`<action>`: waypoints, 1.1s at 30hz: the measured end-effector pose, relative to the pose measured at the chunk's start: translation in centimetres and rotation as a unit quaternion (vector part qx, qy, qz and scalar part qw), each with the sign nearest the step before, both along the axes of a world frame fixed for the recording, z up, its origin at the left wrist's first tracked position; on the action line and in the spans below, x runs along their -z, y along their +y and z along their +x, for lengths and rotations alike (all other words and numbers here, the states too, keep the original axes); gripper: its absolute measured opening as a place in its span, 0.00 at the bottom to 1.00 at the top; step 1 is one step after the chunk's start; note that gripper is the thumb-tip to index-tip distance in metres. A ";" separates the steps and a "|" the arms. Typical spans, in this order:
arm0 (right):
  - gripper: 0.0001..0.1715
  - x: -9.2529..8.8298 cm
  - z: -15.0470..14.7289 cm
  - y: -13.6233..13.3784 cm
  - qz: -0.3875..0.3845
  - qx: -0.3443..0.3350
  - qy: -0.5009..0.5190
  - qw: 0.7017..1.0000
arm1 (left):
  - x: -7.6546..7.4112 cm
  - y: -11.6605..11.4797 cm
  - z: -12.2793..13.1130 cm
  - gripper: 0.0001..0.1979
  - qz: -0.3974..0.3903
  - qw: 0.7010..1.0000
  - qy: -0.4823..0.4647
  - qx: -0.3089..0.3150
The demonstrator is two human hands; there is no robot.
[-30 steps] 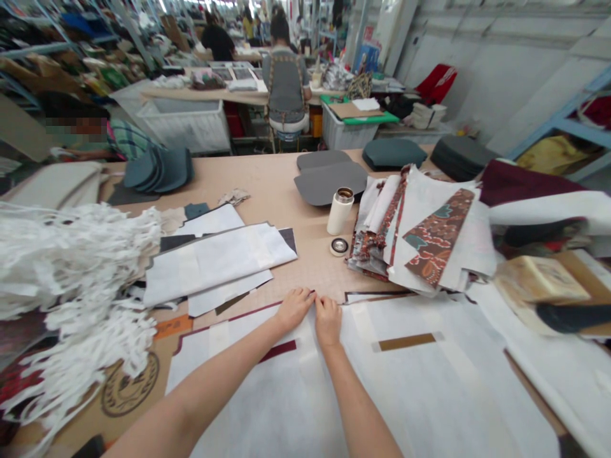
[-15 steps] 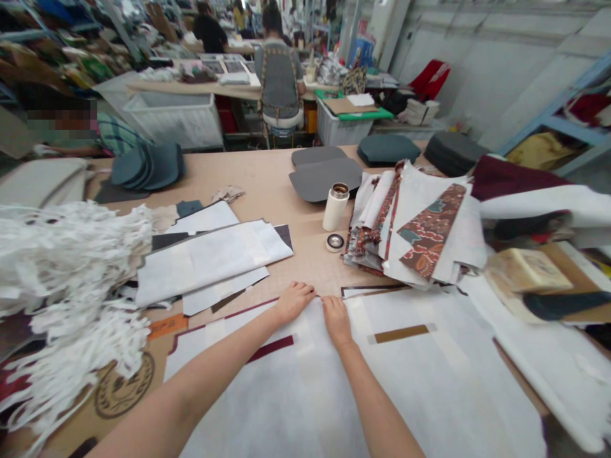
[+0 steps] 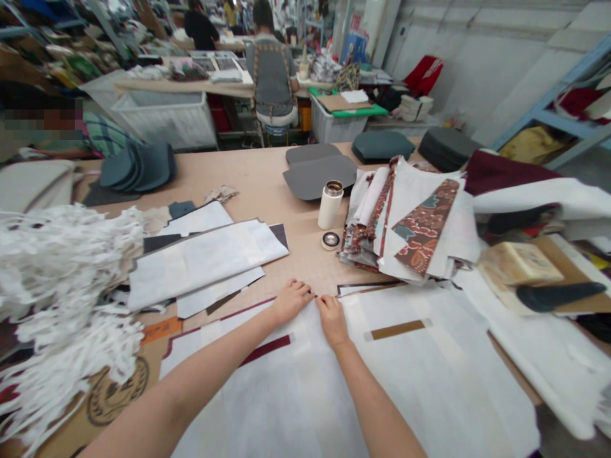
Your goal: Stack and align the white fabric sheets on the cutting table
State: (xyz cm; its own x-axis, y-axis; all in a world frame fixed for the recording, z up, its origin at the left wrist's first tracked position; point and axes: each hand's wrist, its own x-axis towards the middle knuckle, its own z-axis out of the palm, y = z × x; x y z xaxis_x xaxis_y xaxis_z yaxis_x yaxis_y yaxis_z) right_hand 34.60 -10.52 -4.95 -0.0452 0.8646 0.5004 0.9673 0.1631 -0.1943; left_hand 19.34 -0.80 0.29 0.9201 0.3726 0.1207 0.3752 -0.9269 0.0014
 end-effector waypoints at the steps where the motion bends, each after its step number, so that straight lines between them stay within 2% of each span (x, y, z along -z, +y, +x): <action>1: 0.15 0.1 0.0 0.0 -0.001 0.002 0.002 1.000 | 0.2 -0.1 0.1 0.14 0.010 1.000 -0.003 0.007; 5: 0.17 0.3 0.1 0.1 -0.008 0.010 0.005 1.000 | 0.8 -0.6 0.4 0.14 0.029 0.999 0.004 0.017; 10: 0.18 -0.2 0.1 0.0 -0.047 0.013 -0.041 0.998 | 0.7 -1.0 0.3 0.14 0.007 1.000 0.010 0.002; 17: 0.15 -3.2 -0.6 0.6 -0.155 -0.056 -0.185 0.969 | 0.6 -1.0 -0.3 0.15 -0.024 0.995 -0.022 -0.091; 21: 0.15 -4.2 -1.0 1.5 -0.185 -0.069 -0.204 0.959 | 0.0 -0.5 0.0 0.14 -0.070 0.987 -0.027 -0.141; 23: 0.15 -4.4 -0.7 2.3 -0.196 -0.050 -0.176 0.964 | -0.5 -0.1 -0.2 0.13 -0.106 0.970 -0.021 -0.218; 25: 0.16 -4.4 -0.4 3.1 -0.196 -0.027 -0.122 0.972 | -0.9 0.3 -0.6 0.12 -0.146 0.935 -0.020 -0.321; 27: 0.16 -4.2 -0.3 3.7 -0.181 -0.020 -0.074 0.980 | -1.1 0.8 -1.1 0.12 -0.192 0.899 -0.022 -0.392; 29: 0.15 -3.7 -0.6 3.7 -0.158 -0.032 -0.070 0.984 | -1.2 1.1 -1.3 0.10 -0.233 0.881 -0.018 -0.412; 33: 0.16 -3.1 -1.3 3.3 -0.130 -0.060 -0.119 0.983 | -1.4 1.3 -1.2 0.09 -0.263 0.879 -0.006 -0.399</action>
State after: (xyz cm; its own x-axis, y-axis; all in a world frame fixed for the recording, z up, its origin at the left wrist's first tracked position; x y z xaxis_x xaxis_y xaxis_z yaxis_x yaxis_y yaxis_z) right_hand 33.32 -7.27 -1.84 -0.2439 0.9429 0.2268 0.9671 0.2540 -0.0160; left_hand 18.18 0.46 1.73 0.3412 0.9050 -0.2540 0.9021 -0.2394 0.3589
